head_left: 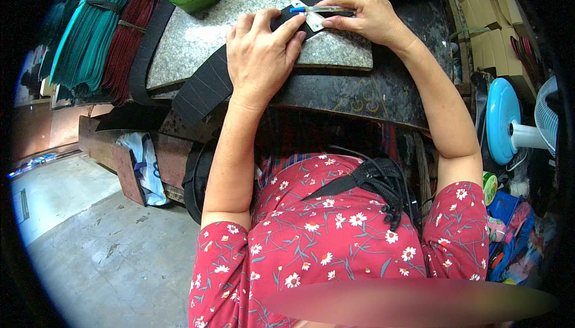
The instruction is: The person uses a pen and a small rectangular template to mark evenly spaced lines on a long strip of black fabric. They repeatedly reposition the template along the strip and draw lines, then lift the strip to inspect the markings before continuing.
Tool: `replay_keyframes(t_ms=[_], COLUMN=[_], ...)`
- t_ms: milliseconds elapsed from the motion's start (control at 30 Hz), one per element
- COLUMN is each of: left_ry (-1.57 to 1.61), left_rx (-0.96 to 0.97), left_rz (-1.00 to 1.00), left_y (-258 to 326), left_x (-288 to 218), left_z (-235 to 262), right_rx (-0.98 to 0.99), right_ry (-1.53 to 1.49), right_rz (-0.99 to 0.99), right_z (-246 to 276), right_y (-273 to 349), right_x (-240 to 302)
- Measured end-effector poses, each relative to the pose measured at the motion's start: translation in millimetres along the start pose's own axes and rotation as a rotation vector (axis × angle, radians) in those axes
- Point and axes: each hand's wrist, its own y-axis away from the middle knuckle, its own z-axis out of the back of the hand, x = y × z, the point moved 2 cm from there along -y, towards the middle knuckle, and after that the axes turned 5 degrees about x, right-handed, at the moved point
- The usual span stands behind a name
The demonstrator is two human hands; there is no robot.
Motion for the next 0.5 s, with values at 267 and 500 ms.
replay_keyframes(t_ms=[267, 500], left_ry=[0.017, 0.012], left_rx=[-0.012, -0.013], left_rz=[0.002, -0.001], left_y=[-0.1, -0.6], left_x=[-0.2, 0.0], left_z=[0.4, -0.3], right_rx=[0.005, 0.029], right_ry=[-0.036, -0.075], right_rz=[-0.018, -0.026], right_z=[-1.7, -1.7], right_y=[0.2, 1.4], right_x=[-3.4, -6.6])
